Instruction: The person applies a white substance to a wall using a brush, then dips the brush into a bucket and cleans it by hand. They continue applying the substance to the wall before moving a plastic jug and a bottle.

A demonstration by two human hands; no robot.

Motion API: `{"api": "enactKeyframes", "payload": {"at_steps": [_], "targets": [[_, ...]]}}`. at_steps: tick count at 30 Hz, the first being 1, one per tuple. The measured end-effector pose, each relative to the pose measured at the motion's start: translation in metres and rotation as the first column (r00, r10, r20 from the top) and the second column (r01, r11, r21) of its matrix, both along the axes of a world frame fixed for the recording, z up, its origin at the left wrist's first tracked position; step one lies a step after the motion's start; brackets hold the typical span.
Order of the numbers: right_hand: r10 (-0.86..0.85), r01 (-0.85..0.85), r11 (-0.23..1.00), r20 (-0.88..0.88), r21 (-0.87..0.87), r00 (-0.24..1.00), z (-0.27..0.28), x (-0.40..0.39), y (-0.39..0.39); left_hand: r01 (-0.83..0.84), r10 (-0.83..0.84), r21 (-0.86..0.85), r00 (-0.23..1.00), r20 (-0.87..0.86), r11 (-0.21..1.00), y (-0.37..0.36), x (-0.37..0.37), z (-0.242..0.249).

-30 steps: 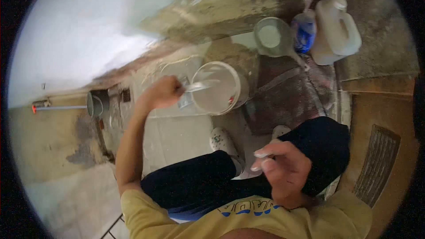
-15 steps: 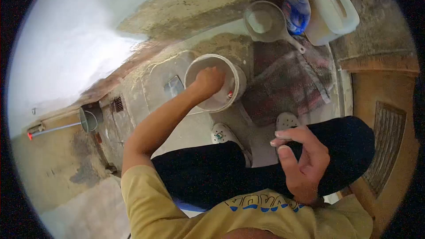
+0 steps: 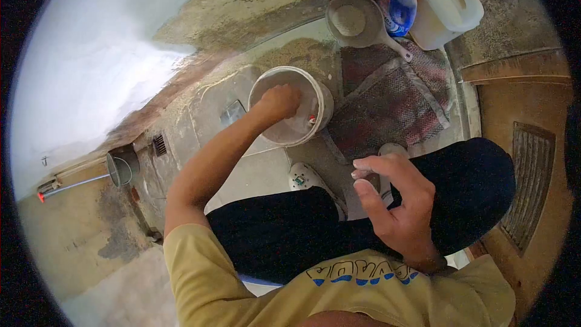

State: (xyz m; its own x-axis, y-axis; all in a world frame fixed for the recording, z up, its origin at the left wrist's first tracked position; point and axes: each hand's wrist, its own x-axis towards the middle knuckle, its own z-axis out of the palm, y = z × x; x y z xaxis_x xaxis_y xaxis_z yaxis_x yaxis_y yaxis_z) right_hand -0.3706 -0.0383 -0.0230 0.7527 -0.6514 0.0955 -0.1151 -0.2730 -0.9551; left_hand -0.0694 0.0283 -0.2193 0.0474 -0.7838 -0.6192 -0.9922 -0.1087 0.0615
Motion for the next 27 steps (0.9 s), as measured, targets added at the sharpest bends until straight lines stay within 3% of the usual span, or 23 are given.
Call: {"api": "enactKeyframes", "payload": {"at_steps": [5,8,10,16,17,19,21,22,23,24,25,26,27], "targets": [[0.018,-0.019,0.999,-0.019,-0.047,1.000,0.001,-0.008,-0.005,-0.024,0.025,0.076,1.000,-0.006,0.997,0.000,0.000,0.003],[0.018,-0.018,0.997,0.000,-0.080,1.000,0.002,-0.011,-0.007,0.038,-0.038,0.018,0.999,0.030,0.999,0.011,0.000,-0.013],[0.055,-0.056,0.997,-0.004,-0.051,0.998,0.004,-0.012,-0.008,-0.019,0.020,-0.021,0.999,0.039,1.000,0.015,-0.002,-0.011],[0.075,-0.075,0.992,-0.001,-0.100,0.997,0.002,-0.015,-0.013,-0.198,0.197,0.024,0.980,0.010,0.980,0.021,0.013,0.057],[0.072,-0.071,0.993,0.002,-0.099,0.997,0.001,-0.015,-0.013,-0.106,0.107,0.031,0.994,-0.008,0.994,0.026,0.020,0.073],[0.141,-0.147,0.980,-0.054,-0.136,0.989,-0.001,-0.016,-0.013,-0.014,0.015,0.044,1.000,-0.023,0.999,0.034,0.023,0.103],[0.226,-0.245,0.955,-0.124,-0.164,0.966,-0.005,-0.016,-0.011,-0.262,0.237,-0.069,0.938,-0.254,0.963,0.043,0.014,0.126],[0.305,-0.342,0.920,-0.202,-0.191,0.931,-0.008,-0.016,-0.010,-0.262,0.238,-0.065,0.938,-0.252,0.963,0.047,0.006,0.135],[0.306,-0.343,0.920,-0.199,-0.189,0.931,-0.013,-0.017,-0.007,-0.327,0.279,-0.178,0.927,-0.249,0.928,0.052,-0.003,0.143],[0.367,-0.447,0.851,-0.298,-0.274,0.881,-0.018,-0.018,-0.003,-0.385,0.318,-0.289,0.914,-0.251,0.877,0.057,-0.010,0.147],[0.410,-0.548,0.762,-0.398,-0.344,0.821,-0.023,-0.020,0.001,-0.384,0.319,-0.289,0.915,-0.248,0.877,0.063,-0.014,0.150],[0.412,-0.548,0.761,-0.394,-0.347,0.821,-0.028,-0.024,0.006,-0.416,0.348,-0.334,0.904,-0.247,0.846,0.068,-0.016,0.151],[0.461,-0.644,0.701,-0.495,-0.306,0.736,-0.033,-0.029,0.011,-0.447,0.378,-0.376,0.892,-0.246,0.811,0.074,-0.018,0.153]]}}
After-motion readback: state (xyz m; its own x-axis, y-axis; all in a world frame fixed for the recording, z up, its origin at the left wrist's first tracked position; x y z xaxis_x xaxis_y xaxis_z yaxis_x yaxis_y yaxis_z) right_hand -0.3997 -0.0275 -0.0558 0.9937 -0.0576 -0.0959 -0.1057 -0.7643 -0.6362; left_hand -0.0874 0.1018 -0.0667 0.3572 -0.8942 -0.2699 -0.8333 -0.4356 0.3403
